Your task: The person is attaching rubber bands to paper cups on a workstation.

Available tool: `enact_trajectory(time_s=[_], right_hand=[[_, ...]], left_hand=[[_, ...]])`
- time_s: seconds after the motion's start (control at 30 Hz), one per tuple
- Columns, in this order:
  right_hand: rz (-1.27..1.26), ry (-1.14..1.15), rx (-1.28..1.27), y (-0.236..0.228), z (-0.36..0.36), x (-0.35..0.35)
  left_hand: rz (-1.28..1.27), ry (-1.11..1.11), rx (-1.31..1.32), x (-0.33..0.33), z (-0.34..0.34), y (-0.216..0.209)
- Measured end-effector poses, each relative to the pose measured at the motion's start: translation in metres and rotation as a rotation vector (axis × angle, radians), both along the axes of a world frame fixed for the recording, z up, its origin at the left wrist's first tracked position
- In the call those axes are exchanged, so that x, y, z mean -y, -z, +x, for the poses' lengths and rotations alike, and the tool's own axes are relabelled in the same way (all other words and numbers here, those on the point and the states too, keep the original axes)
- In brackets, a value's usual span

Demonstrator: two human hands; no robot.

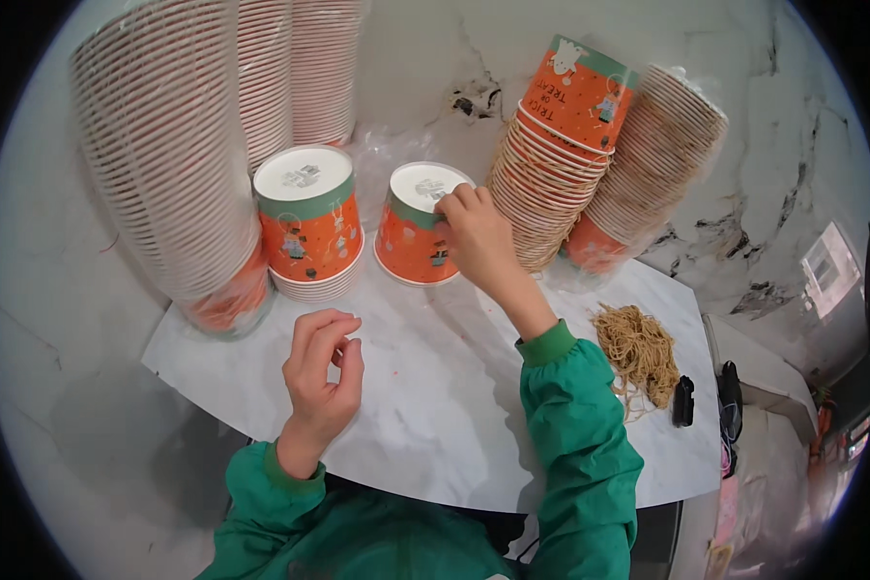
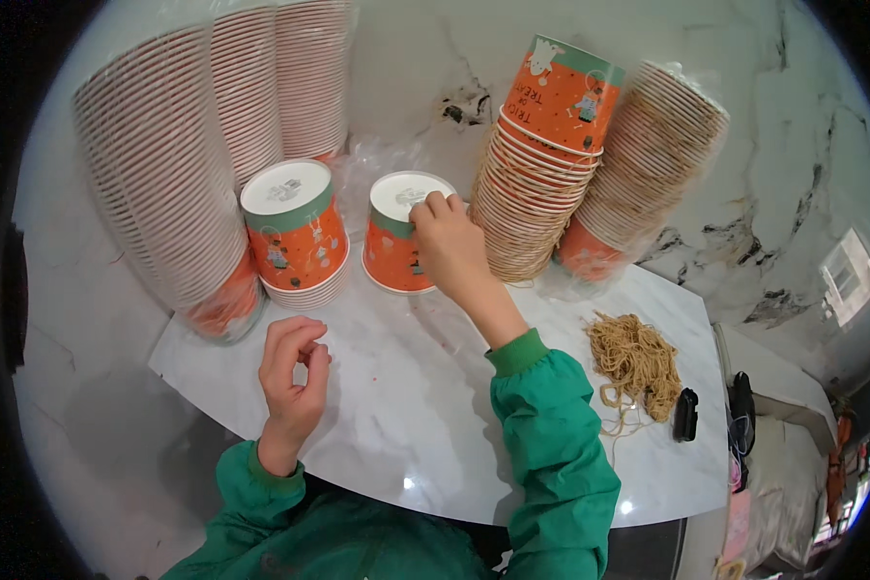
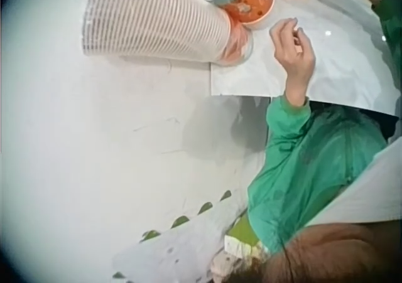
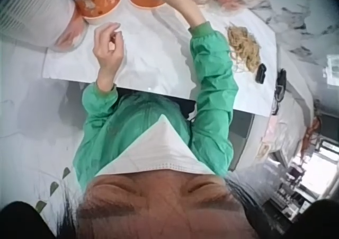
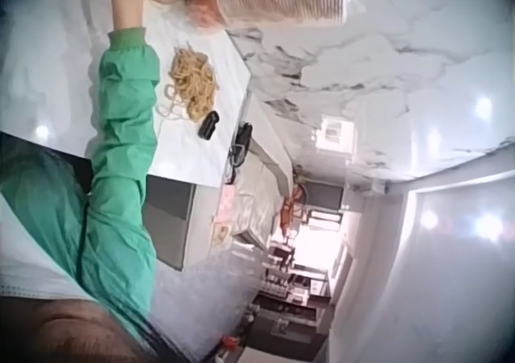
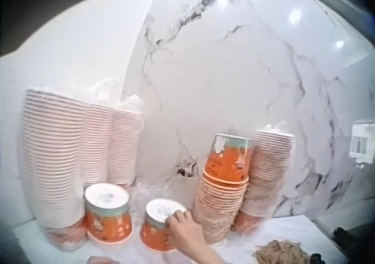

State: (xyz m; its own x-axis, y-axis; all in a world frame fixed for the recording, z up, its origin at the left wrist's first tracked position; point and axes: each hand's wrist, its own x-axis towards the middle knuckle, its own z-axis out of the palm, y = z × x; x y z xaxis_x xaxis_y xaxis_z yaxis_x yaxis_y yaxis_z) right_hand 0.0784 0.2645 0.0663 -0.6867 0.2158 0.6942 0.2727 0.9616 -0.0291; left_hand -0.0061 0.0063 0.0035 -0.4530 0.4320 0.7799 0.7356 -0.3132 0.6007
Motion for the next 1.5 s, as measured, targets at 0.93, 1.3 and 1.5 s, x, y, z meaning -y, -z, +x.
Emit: enact_trajectory(time_s=[0.93, 1.3, 1.5], right_hand=[[-0.96, -0.273, -0.544, -0.024, 0.183, 0.092], [-1.023, -0.273, -0.783, 0.008, 0.229, 0.063], [-1.083, -0.28, -0.823, 0.02, 0.217, 0.077]], left_hand=[[-0.15, 0.629, 0.859, -0.015, 0.043, -0.031], [-0.15, 0.598, 0.877, -0.045, 0.041, -0.021], [-0.266, 0.812, 0.748, -0.046, 0.054, -0.039]])
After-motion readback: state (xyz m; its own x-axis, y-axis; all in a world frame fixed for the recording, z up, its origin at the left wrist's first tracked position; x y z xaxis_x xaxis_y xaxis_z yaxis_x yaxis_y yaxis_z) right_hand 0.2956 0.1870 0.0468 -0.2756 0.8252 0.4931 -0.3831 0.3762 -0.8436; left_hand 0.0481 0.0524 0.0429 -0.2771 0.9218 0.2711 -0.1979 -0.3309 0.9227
